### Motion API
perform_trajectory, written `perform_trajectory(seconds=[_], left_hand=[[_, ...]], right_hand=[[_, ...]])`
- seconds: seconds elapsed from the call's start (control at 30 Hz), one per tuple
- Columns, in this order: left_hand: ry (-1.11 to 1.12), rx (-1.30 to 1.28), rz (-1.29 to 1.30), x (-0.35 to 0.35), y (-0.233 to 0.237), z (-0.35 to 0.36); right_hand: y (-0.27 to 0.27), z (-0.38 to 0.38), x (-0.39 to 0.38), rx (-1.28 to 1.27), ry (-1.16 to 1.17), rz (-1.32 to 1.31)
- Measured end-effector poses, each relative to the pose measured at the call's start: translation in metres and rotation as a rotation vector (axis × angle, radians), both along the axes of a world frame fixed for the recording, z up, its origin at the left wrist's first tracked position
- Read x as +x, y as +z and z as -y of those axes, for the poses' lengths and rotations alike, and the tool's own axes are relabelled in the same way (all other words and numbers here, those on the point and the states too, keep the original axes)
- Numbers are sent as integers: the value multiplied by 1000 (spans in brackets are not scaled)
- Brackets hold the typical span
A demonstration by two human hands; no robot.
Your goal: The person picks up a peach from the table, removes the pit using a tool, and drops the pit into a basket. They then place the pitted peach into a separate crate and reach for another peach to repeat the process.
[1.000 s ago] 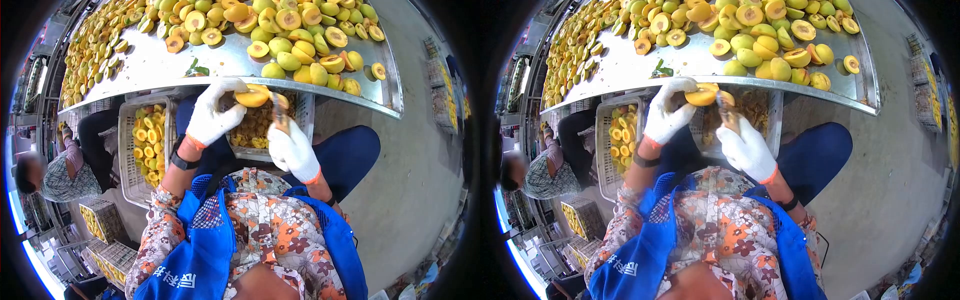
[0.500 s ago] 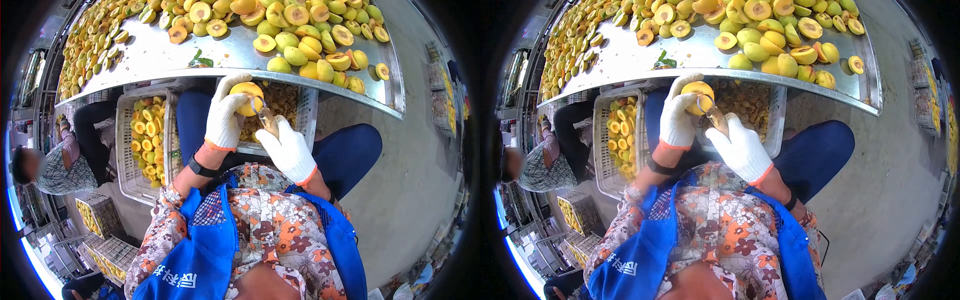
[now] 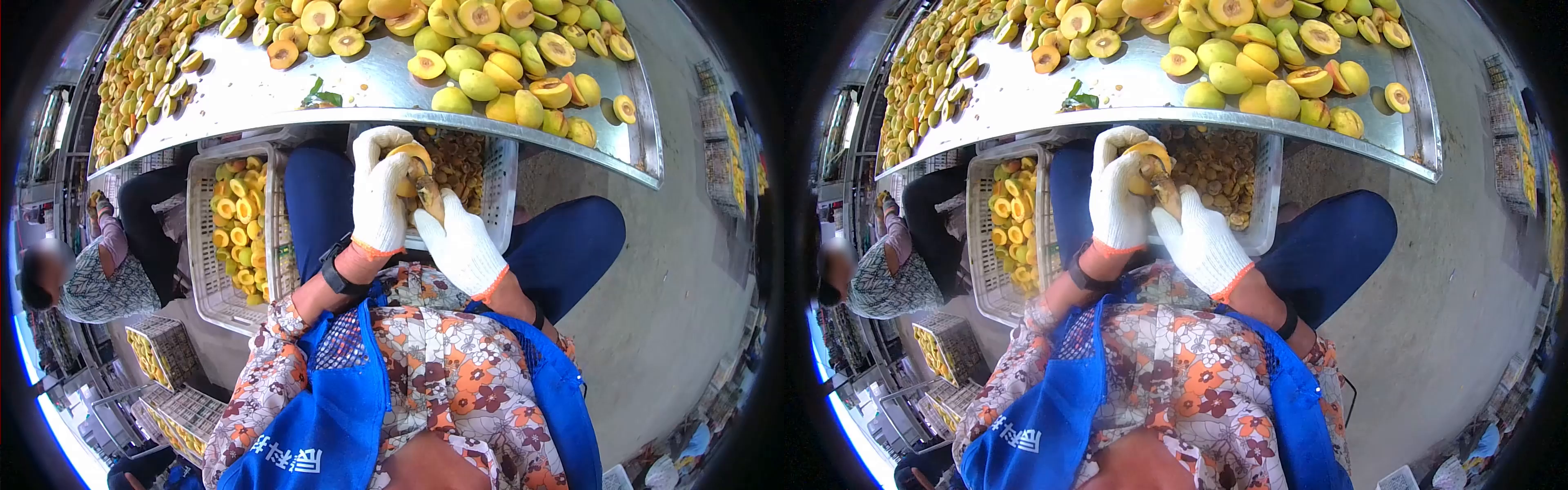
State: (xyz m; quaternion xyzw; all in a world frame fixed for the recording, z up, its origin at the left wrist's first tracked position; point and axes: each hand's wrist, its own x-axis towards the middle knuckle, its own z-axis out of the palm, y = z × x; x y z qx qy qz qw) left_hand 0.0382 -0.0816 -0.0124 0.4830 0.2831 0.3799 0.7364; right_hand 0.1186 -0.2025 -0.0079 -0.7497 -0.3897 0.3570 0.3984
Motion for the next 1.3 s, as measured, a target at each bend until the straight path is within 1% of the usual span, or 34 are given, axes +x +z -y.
perform_trajectory(seconds=[0.03,0.1,0.13,0.2,0.23,0.3,0.33,0.4,0.43,0.5,0.53,0.57,0.6,0.63,0.67,0.7,0.73,0.8,0.87,0.93,1.0,1.03,1.07,1.1,1.13,1.2,1.23,1.27,1.3], left_hand=[[-1,2,-2,0,0,1],[18,5,43,0,-1,2],[17,4,42,0,-1,3],[12,98,-13,-1,-1,3],[13,98,-14,-2,0,4],[24,238,-92,-2,5,6],[24,239,-93,-2,4,6],[60,369,-125,-2,0,6],[60,371,-125,-3,1,5],[-98,173,-46,-5,7,-2],[-175,17,124,-4,11,-4],[-254,-40,197,-5,15,-6],[-301,-153,224,-5,16,-9],[-345,-267,254,-4,17,-12],[-344,-267,255,-3,13,-12],[-303,-141,177,0,9,-10],[-262,-15,100,3,6,-8],[-219,9,83,6,4,-3],[-144,87,40,7,7,4],[-137,118,19,7,13,5],[-133,147,-4,6,12,4],[-145,216,-35,4,9,2],[-155,283,-70,1,7,0],[-154,283,-75,0,8,1],[-131,257,-111,0,12,3],[-110,224,-151,0,18,2],[-148,277,-207,1,21,-3],[-185,330,-263,0,22,-5],[-183,330,-263,0,22,-4]], right_hand=[[-3,0,0,2,-1,-2],[-11,1,-1,70,4,-122],[-11,2,0,69,3,-123],[-12,2,1,59,23,-262],[-11,2,2,60,23,-263],[-8,3,3,83,-1,-591],[-3,4,6,84,-1,-592],[9,8,14,-38,-19,-1118],[8,10,15,-36,-18,-1118],[5,13,16,36,-13,-1222],[3,12,14,35,-14,-1223],[1,10,10,53,6,-875],[0,6,8,74,21,-526],[-1,4,8,77,19,-524],[-2,2,7,71,8,-342],[-3,1,7,66,-4,-158],[-4,1,6,66,-4,-156],[-6,3,5,125,-8,-6],[-12,5,1,144,-14,-3],[-13,6,1,167,-21,0],[-8,7,4,81,23,-306],[-3,7,5,81,23,-307],[2,8,5,104,46,-419],[5,8,5,128,69,-531],[7,8,5,129,70,-532],[9,9,4,41,63,-609],[3,9,2,39,63,-609],[-8,8,-2,52,19,-529],[-7,5,-4,66,-24,-447]])
